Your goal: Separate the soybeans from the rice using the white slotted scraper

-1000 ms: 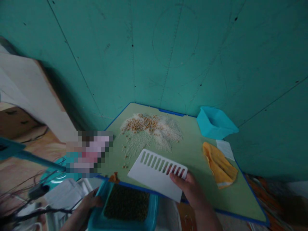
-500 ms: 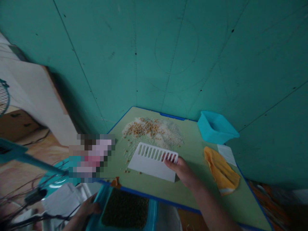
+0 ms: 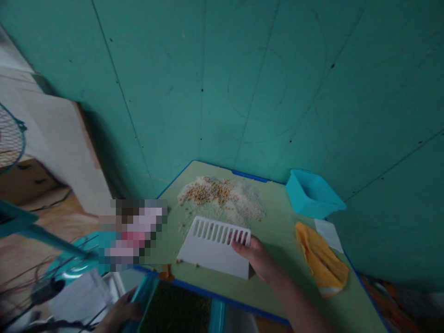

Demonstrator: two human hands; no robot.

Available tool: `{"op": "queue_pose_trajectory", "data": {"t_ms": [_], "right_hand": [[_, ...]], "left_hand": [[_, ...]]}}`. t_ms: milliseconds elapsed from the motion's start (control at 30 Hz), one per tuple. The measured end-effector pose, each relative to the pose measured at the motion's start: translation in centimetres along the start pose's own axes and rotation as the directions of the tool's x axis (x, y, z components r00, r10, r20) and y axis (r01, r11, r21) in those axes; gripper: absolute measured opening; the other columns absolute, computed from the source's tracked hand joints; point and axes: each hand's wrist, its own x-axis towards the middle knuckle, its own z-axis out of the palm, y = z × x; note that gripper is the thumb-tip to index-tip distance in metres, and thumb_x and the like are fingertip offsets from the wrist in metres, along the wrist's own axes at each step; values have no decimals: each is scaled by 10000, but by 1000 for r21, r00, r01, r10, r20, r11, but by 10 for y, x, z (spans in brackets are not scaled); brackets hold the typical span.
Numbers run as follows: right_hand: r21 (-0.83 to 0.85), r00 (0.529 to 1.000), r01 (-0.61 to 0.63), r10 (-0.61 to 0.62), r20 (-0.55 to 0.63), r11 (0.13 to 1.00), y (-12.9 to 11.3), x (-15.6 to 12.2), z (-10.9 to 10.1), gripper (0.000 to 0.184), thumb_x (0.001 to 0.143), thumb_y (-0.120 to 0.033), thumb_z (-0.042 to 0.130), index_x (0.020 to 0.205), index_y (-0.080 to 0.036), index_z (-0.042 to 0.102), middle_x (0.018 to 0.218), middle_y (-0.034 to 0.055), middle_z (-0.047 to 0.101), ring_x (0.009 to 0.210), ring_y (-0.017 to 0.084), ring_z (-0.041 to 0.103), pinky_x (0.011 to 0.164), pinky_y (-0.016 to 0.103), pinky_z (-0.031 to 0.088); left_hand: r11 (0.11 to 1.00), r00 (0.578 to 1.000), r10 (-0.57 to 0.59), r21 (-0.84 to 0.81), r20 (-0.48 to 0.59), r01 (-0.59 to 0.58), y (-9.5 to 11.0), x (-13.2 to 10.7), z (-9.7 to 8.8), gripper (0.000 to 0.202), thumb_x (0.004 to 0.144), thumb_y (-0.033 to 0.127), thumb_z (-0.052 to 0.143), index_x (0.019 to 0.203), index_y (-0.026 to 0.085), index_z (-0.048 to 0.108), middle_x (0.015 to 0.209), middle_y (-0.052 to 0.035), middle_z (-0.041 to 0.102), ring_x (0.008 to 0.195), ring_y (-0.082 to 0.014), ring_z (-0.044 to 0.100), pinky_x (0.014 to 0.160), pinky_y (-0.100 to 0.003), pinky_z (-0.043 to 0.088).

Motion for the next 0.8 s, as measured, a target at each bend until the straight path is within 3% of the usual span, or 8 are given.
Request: {"op": "queue_pose_trajectory", "data": {"t_ms": [167,367,567,800], "right_hand": [[0,1000,-7,7,-25,1000,-5,3,7,453,585,-479,766,913,-176,688,918,81,726,912,272,646,842,411,446],[-12,999,-40,40,3,999,-4,-4,8,461,581,-476,769,911,-165,685,874,83,730,824,250,664,802,392,467],[-34,995,-101,100,-30,994,5,-23,5,398,636,-453,742,905,-169,669,848,71,728,770,236,667,757,384,487],[-142,993,-85,72,-90,986,17,-43,0,349,695,-458,690,924,-196,670,921,83,732,849,272,681,787,426,509]], "left_hand": [[991,999,-39,-125,0,38,7,-7,8,220,321,3,509,324,202,603,247,80,486,287,-71,322,354,-226,327],[975,997,-68,-213,-22,61,26,-28,17,221,337,-8,551,347,205,611,270,69,533,296,-97,414,370,-230,389],[969,995,-66,-233,77,82,29,-39,19,265,431,75,598,642,175,724,423,17,642,402,-200,583,431,-295,460],[970,991,-39,-234,130,69,30,-44,21,344,466,29,567,742,147,736,603,-25,721,500,-160,590,465,-240,449]]}}
